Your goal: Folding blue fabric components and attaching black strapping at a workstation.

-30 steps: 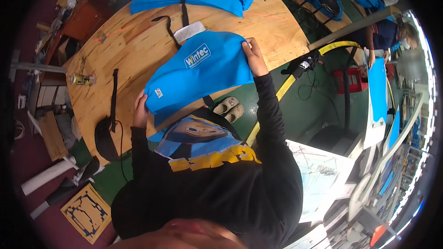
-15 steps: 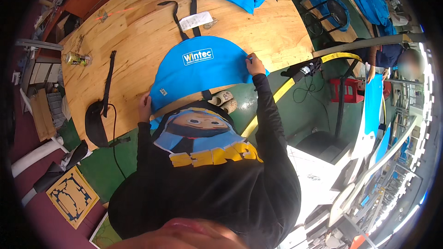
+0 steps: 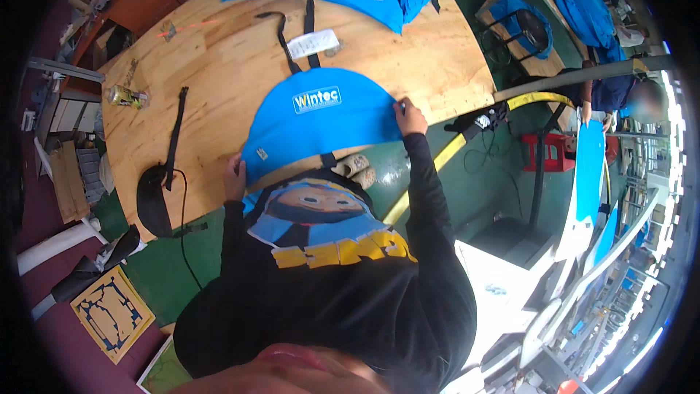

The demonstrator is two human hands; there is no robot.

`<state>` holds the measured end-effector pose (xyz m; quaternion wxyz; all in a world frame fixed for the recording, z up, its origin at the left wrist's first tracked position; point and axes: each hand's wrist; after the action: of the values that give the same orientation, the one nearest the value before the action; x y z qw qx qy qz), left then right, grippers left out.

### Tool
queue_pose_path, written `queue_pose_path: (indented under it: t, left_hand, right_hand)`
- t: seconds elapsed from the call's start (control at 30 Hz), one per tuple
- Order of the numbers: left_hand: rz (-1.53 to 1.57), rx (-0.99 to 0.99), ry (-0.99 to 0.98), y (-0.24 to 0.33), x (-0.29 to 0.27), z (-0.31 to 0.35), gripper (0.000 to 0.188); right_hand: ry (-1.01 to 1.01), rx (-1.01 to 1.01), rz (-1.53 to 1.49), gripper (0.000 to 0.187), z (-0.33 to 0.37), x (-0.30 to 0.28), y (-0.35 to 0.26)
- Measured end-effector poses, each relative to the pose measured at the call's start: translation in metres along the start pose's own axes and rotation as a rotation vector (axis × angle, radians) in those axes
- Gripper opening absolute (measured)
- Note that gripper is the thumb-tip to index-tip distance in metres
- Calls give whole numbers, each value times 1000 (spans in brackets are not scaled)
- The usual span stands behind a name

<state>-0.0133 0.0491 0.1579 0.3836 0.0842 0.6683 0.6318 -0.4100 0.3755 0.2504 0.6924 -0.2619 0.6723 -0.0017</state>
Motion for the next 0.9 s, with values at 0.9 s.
queue_pose_path:
  t: [0.9]
  left_hand:
    - [341, 169, 159, 101, -32, -22, 23]
  right_hand:
    - [-91, -235, -750, 19, -72, -64, -38]
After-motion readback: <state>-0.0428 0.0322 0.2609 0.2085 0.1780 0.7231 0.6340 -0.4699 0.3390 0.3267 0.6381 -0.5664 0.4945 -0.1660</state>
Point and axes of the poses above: each hand's wrist, its own z-axis away from the middle knuckle, its own x-axis out of the palm, y = z × x, and after that the axes turned 1 degree about x, right-handed
